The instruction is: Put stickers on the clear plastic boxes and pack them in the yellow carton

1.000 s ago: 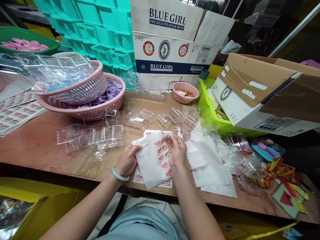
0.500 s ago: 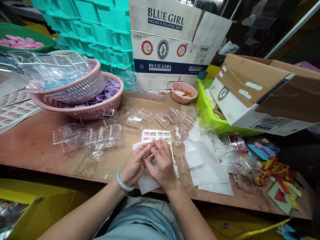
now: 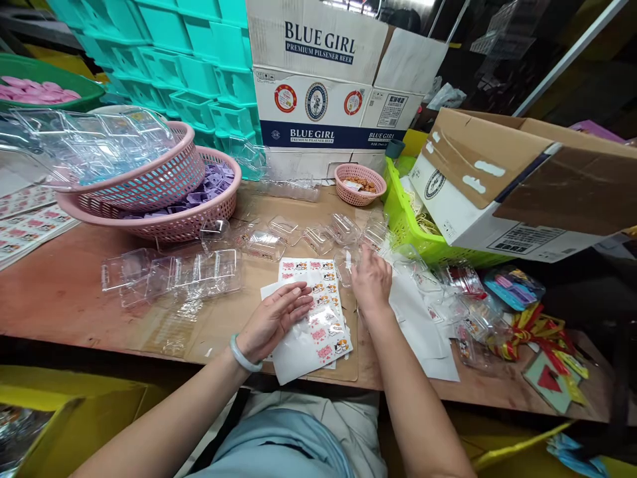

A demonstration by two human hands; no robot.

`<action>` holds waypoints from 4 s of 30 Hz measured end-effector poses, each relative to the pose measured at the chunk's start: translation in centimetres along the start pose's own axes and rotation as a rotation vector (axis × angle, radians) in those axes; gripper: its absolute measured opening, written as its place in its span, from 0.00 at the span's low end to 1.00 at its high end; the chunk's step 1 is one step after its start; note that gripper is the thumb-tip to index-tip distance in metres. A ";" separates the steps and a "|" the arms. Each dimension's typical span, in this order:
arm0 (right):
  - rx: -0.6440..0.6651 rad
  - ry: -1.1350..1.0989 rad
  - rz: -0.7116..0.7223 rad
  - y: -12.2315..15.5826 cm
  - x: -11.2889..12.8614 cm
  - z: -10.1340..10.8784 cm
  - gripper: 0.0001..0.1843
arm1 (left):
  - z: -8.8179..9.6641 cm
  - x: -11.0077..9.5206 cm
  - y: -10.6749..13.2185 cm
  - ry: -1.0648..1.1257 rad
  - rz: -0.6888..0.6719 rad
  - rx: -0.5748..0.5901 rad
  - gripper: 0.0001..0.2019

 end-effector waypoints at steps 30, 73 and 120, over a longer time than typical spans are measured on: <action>0.365 -1.341 -0.377 8.2 7.8 -5.1 0.17 | 3.9 -1.5 2.1 0.078 0.051 0.089 0.19; 0.282 -1.071 -0.240 8.3 8.8 -4.0 0.11 | 3.6 -1.6 2.0 -0.056 0.025 -0.001 0.24; 0.307 -1.034 -0.177 6.9 8.2 -3.7 0.19 | 1.1 -3.6 1.7 -0.170 -0.343 0.009 0.41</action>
Point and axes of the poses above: each hand's wrist, its own y-axis away from the middle knuckle, its own z-axis out of the back of the hand, x = y × z, the point moved 9 cm from there along -y, towards the middle knuckle, and after that the axes turned 10 degrees about x, right-handed, at the moved point
